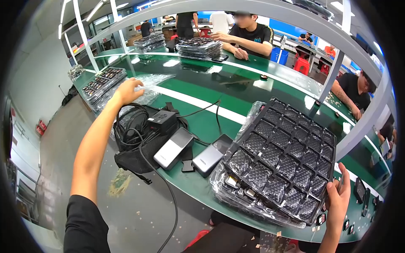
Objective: Manually assemble small electronic boards by attaching sub-components using tweezers and placing them into a tray.
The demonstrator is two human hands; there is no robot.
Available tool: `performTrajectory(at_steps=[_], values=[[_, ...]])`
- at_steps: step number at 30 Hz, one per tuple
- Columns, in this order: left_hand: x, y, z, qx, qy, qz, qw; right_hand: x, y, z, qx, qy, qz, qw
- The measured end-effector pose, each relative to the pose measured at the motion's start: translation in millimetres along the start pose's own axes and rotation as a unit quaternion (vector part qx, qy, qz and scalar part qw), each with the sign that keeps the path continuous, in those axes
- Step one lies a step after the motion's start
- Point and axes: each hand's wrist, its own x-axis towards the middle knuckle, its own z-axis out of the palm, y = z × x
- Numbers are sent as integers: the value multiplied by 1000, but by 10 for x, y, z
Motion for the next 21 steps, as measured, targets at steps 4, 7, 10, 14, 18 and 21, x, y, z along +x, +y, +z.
performTrajectory(at_steps=[4, 7, 10, 14, 18, 21], values=[[-369, -134, -292, -11, 42, 13, 999, -128, -44, 1, 31, 1, 12, 999], [-690, -351, -320, -31, 41, 12, 999, -112, -36, -62, 41, 2, 4, 999], [-977, -557, -330, -91, 78, -7, 993, -91, 3, 7, 52, -5, 30, 998], [-1356, -698, -300, -98, 44, -28, 994, -61, -131, 25, 75, -35, 49, 995], [-1509, -719, -211, -75, 40, -3, 996, -68, -174, -11, 80, -46, 61, 994], [-1509, -644, -148, -103, 49, -17, 993, -85, -193, -25, 55, -42, 53, 996]])
